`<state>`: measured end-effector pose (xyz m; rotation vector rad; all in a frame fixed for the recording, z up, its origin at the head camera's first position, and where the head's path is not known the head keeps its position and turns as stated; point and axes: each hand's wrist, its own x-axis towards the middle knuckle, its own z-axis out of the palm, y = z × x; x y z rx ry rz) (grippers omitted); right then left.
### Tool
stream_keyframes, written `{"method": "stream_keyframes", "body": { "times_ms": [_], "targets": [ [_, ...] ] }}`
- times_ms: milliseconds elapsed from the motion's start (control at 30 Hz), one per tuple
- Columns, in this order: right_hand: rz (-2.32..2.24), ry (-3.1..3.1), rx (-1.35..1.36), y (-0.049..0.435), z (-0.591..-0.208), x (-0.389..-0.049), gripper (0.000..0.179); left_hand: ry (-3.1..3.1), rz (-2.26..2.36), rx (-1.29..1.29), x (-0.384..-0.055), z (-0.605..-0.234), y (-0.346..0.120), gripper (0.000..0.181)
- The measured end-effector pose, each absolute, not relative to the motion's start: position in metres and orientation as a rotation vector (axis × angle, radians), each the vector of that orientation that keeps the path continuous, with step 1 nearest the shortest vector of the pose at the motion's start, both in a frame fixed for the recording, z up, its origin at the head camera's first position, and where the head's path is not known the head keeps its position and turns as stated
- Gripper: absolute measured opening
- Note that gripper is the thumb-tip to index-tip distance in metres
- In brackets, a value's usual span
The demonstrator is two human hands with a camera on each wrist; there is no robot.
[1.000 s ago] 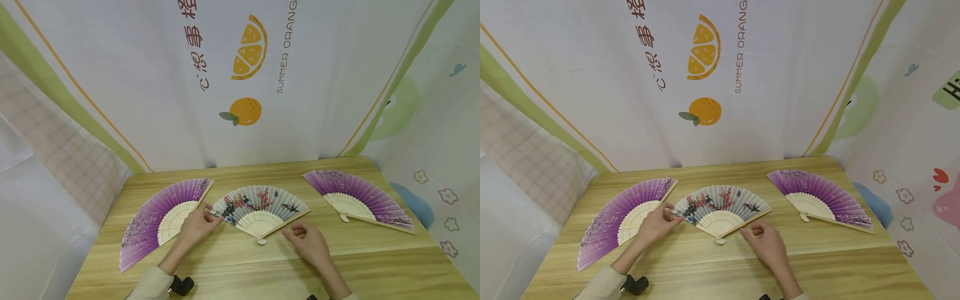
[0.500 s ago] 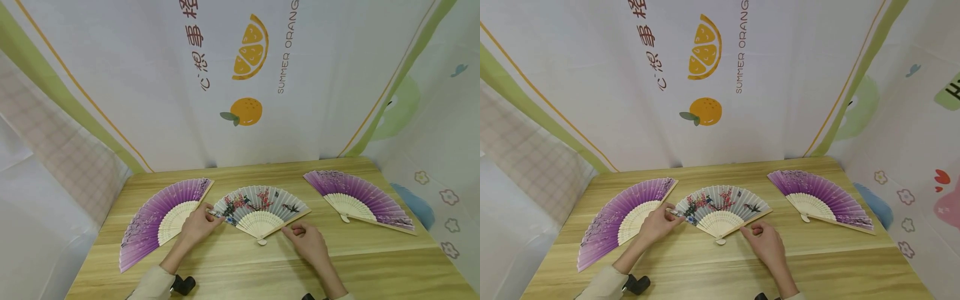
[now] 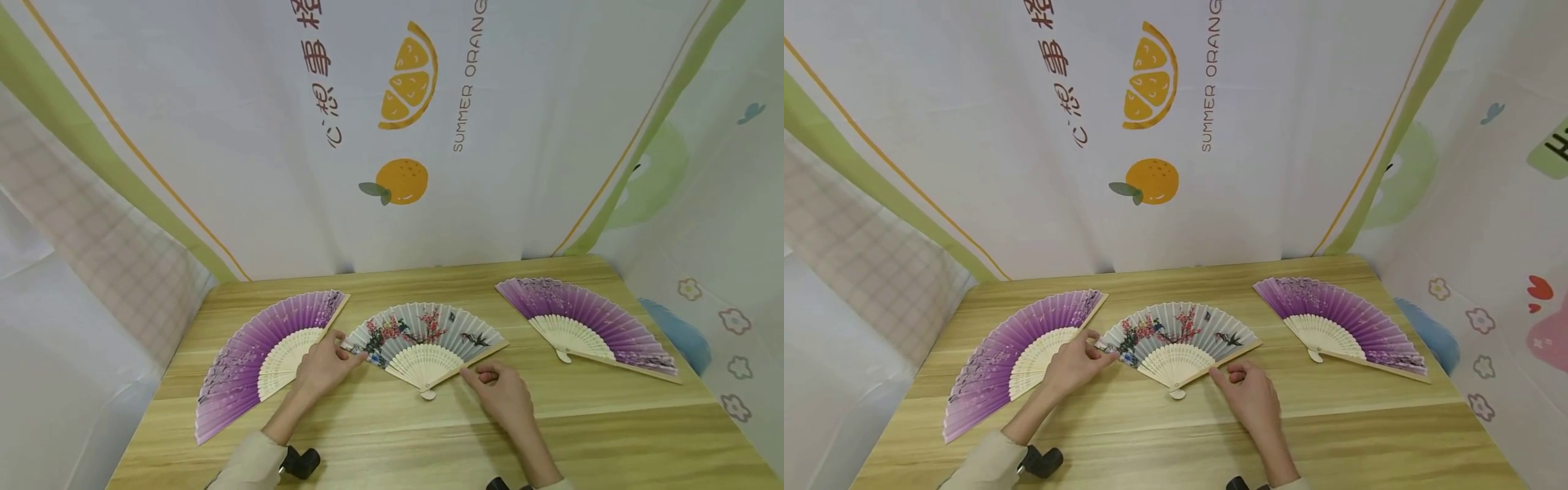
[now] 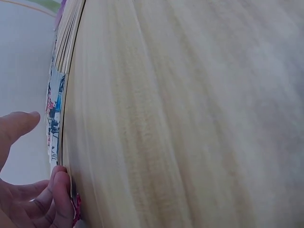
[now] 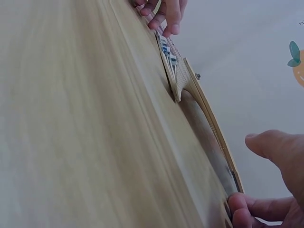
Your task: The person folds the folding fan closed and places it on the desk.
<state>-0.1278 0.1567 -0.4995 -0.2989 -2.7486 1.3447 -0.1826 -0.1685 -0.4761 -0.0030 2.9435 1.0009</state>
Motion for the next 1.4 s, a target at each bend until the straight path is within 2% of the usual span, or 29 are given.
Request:
{"method": "stream_keyframes", "body": {
  "times_ms": [300, 900, 1400],
  "targets": [
    [1.356, -2.709, -0.347, 0.149, -0.501, -0.128, 0.042, 2.942, 0.984, -0.033, -0.186, -0.477, -0.168, 0.068],
    [1.333, -2.677, -0.359, 0.143, -0.502, -0.127, 0.033, 2.955, 0.951, -0.02, -0.187, -0.479, -0.167, 0.064],
    [1.34, -2.643, -0.362, 0.142, -0.502, -0.13, 0.035, 2.966, 0.955, -0.009, -0.191, -0.479, -0.17, 0.061]
  ]
}}
